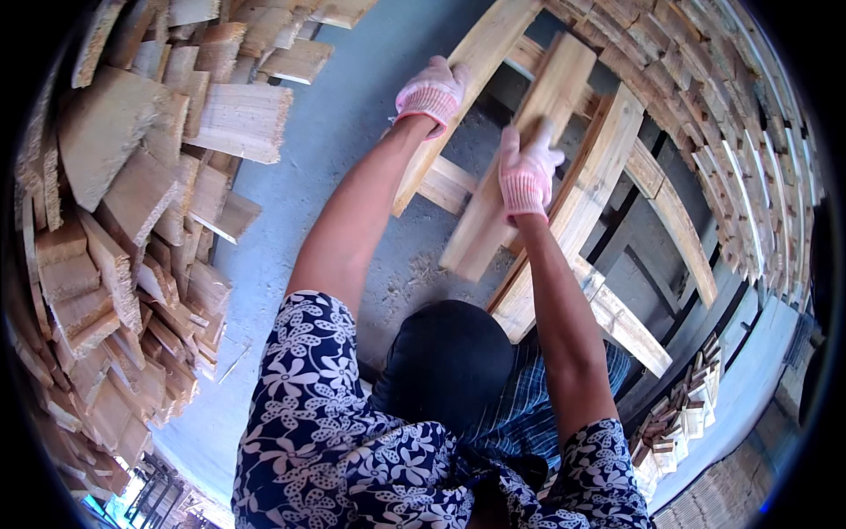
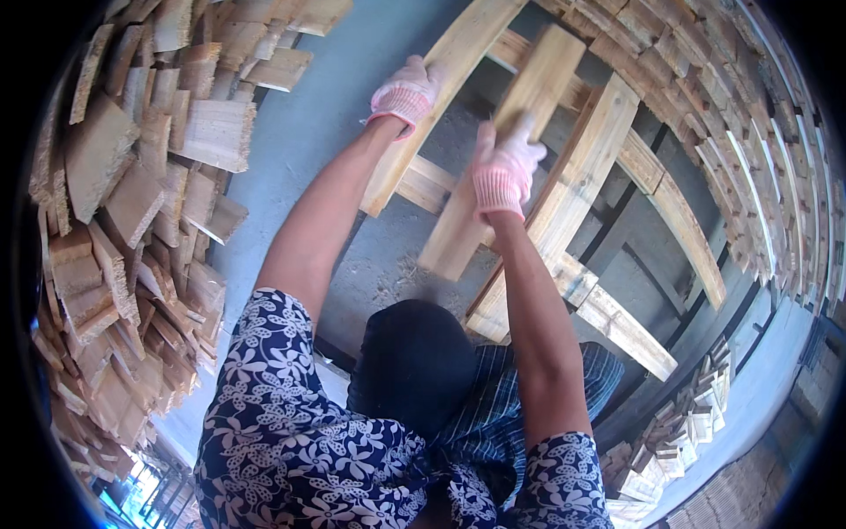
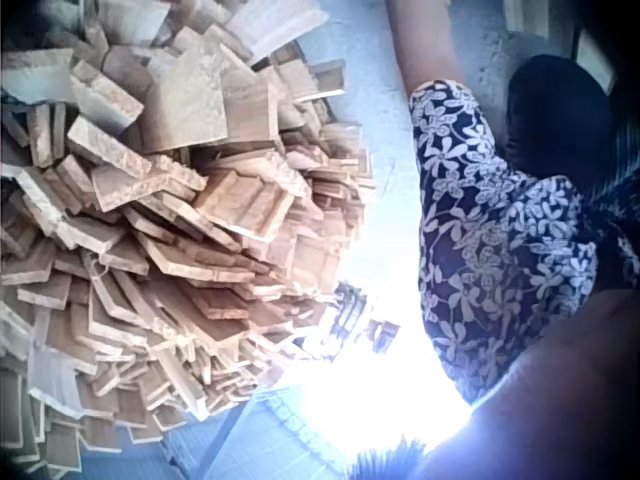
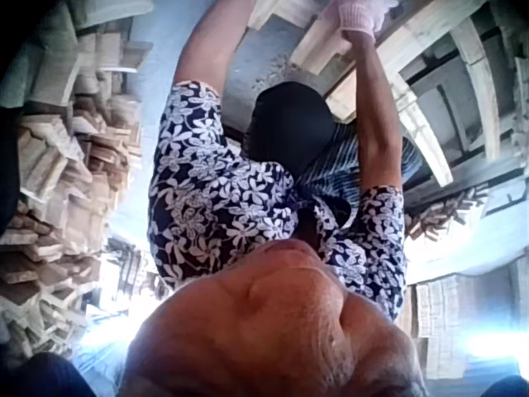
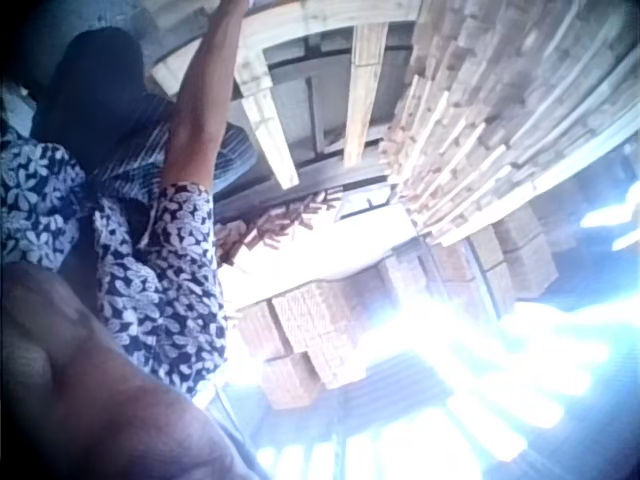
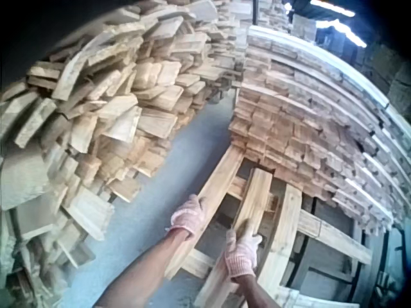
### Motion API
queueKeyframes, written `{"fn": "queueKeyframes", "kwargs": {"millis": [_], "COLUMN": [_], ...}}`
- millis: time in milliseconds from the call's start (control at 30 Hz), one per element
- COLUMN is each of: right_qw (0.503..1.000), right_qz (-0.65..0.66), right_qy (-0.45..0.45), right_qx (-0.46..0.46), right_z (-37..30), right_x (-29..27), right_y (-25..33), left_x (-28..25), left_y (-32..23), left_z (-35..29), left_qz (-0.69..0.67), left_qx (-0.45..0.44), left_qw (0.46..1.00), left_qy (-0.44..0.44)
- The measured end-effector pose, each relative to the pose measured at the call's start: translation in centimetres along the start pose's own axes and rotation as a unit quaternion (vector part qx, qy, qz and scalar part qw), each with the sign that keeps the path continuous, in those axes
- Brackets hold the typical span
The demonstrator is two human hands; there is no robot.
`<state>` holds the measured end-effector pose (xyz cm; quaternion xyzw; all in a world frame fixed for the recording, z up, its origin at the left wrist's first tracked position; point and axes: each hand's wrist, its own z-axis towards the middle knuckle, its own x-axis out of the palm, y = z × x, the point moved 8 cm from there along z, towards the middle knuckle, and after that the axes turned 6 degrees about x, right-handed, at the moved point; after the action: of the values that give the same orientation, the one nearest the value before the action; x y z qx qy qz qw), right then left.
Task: The person stacks wooden planks on a metal rack in a workshop. They pick up planks from a pile on the floor and arrange them neatly on the rack, repeating the process to build a stack.
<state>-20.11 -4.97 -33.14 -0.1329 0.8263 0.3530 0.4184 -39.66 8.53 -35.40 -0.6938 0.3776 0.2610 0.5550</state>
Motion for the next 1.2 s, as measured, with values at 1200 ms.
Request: {"fn": "queueKeyframes", "kwargs": {"millis": [1200], "right_qw": [0.998], "right_qz": [0.005], "right_qy": [0.038], "right_qx": [0.058], "right_z": [0.2], "right_x": [-2.7], "right_y": [0.2], "left_x": [-0.2], "left_y": [-1.7], "left_z": [-0.9], "left_qz": [0.082], "left_qx": [-0.002], "left_qw": [0.996], "left_qy": [-0.03]}}
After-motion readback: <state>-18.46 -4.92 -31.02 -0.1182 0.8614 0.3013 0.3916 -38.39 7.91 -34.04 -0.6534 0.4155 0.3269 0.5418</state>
